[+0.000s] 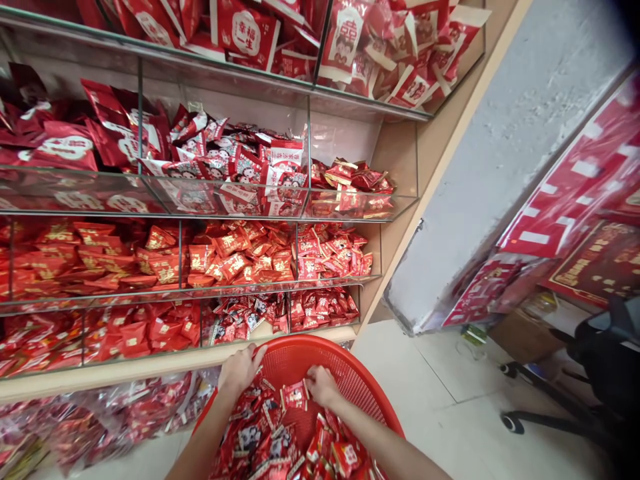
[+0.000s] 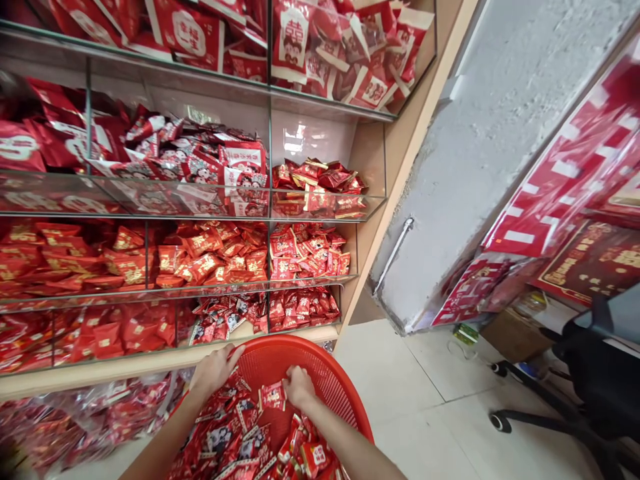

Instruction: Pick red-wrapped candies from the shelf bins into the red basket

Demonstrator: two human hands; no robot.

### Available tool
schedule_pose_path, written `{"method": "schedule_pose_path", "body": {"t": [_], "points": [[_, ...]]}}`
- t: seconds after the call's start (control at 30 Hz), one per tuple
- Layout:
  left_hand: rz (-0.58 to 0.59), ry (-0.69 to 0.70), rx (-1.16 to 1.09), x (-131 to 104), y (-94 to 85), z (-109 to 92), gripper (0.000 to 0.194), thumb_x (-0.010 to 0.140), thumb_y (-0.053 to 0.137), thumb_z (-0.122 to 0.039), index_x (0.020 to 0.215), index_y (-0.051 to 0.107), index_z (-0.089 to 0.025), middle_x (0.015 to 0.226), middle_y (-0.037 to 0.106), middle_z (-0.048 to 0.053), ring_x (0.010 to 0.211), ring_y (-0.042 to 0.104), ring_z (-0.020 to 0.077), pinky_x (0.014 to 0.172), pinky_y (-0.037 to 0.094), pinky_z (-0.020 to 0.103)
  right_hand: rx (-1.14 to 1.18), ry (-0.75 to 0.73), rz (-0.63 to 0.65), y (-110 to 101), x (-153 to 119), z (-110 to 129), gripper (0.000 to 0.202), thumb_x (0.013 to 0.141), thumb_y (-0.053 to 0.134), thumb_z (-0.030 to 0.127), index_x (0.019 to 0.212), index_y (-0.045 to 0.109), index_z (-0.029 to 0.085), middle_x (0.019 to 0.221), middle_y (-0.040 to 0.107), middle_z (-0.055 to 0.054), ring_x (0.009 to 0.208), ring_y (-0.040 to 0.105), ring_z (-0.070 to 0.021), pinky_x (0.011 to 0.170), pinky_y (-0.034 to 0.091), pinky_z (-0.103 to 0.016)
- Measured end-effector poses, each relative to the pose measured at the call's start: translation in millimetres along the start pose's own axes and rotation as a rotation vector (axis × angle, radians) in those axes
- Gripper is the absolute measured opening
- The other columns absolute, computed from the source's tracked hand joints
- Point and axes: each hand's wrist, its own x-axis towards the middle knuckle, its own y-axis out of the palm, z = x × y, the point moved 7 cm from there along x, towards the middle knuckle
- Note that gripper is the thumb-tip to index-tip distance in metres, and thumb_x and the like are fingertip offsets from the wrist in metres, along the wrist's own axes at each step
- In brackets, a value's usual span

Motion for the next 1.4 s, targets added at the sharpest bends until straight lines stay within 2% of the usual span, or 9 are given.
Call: {"method": "schedule_pose_path", "body": {"t": [0.07,0.23,0.37,0.5,0.77,1.0,1.1,1.2,1.4], "points": [[-0.002,-0.001,-0.006,1.3,1.3,1.2,0.061,0.086,0.017,-0.059,0.107,0.059,-0.020,0.092,0.070,0.016,0.088,0.066,0.0300,0.077,0.046,0.040,-0.016,-0.095,-0.051,-24.3,-3.9,20.3,0.015,0.075,0.054,0.015,0.088,0.063,0.016,0.091,0.066,-0.008,0.085,0.062,-0.0181,0.068,0.045,-0.023],[0.001,0.005,-0.010,4.3,3.9,1.2,0.060,0.086,0.018,-0.058,0.108,0.059,-0.020,0.093,0.070,0.017,0.089,0.066,0.0309,0.078,0.045,0.042,0.168,-0.464,0.074,-107.5,-27.4,119.0,0.022,0.084,0.048,0.032,0.084,0.063,0.017,0.076,0.065,-0.001,0.050,0.055,-0.0097,0.048,0.042,-0.021],[0.009,0.013,-0.034,6.1,5.8,0.8,0.060,0.085,0.017,-0.059,0.108,0.058,-0.020,0.094,0.070,0.017,0.090,0.065,0.0325,0.078,0.045,0.043,0.084,-0.660,-0.237,-205.5,-44.5,179.2,0.023,0.082,0.051,0.036,0.084,0.064,0.017,0.072,0.065,-0.001,0.059,0.056,-0.0110,0.055,0.041,-0.021],[-0.010,0.017,-0.032,7.6,7.7,2.4,0.060,0.085,0.017,-0.058,0.107,0.057,-0.020,0.093,0.070,0.016,0.090,0.065,0.0338,0.078,0.045,0.045,-0.146,-0.584,-0.506,-261.7,-42.7,192.4,0.022,0.081,0.054,0.038,0.087,0.061,0.019,0.076,0.066,-0.001,0.065,0.057,-0.0137,0.060,0.041,-0.024],[-0.006,0.017,-0.026,7.5,8.4,3.0,0.059,0.086,0.017,-0.057,0.106,0.057,-0.020,0.093,0.071,0.016,0.090,0.066,0.0318,0.079,0.046,0.043,-0.572,-0.255,-0.595,-261.6,-23.3,200.3,0.036,0.076,0.057,0.052,0.093,0.051,0.020,0.093,0.064,-0.008,0.083,0.061,-0.0232,0.063,0.039,-0.029],[0.010,-0.008,-0.035,2.2,2.6,0.5,0.060,0.086,0.017,-0.057,0.108,0.057,-0.018,0.095,0.070,0.017,0.091,0.065,0.0328,0.079,0.045,0.044,-0.388,-0.287,-0.594,-269.7,-9.2,199.4,0.032,0.069,0.066,0.046,0.081,0.052,0.020,0.078,0.063,-0.004,0.075,0.060,-0.0191,0.059,0.037,-0.025],[0.002,-0.006,-0.031,0.6,0.8,-0.7,0.061,0.086,0.017,-0.057,0.108,0.058,-0.017,0.095,0.070,0.017,0.092,0.065,0.0324,0.080,0.045,0.043,-0.018,-0.336,-0.443,-276.4,-6.0,192.7,0.037,0.066,0.068,0.050,0.071,0.050,0.019,0.062,0.057,0.001,0.057,0.052,-0.0118,0.050,0.035,-0.022],[-0.001,-0.003,-0.020,0.3,0.5,-1.1,0.060,0.086,0.017,-0.056,0.108,0.058,-0.017,0.094,0.070,0.017,0.091,0.065,0.0325,0.079,0.046,0.043,0.348,-0.298,-0.118,-270.9,-9.7,185.8,0.039,0.070,0.063,0.055,0.074,0.051,0.019,0.058,0.053,0.003,0.045,0.042,-0.0067,0.042,0.028,-0.019],[-0.006,-0.006,-0.017,1.2,0.7,-0.6,0.062,0.086,0.017,-0.057,0.107,0.058,-0.017,0.093,0.070,0.018,0.090,0.066,0.0321,0.078,0.046,0.042,0.776,-0.280,0.192,-253.2,-35.7,172.5,0.026,0.077,0.061,0.045,0.083,0.054,0.020,0.082,0.065,-0.001,0.050,0.046,-0.0041,0.039,0.030,-0.014]]}}
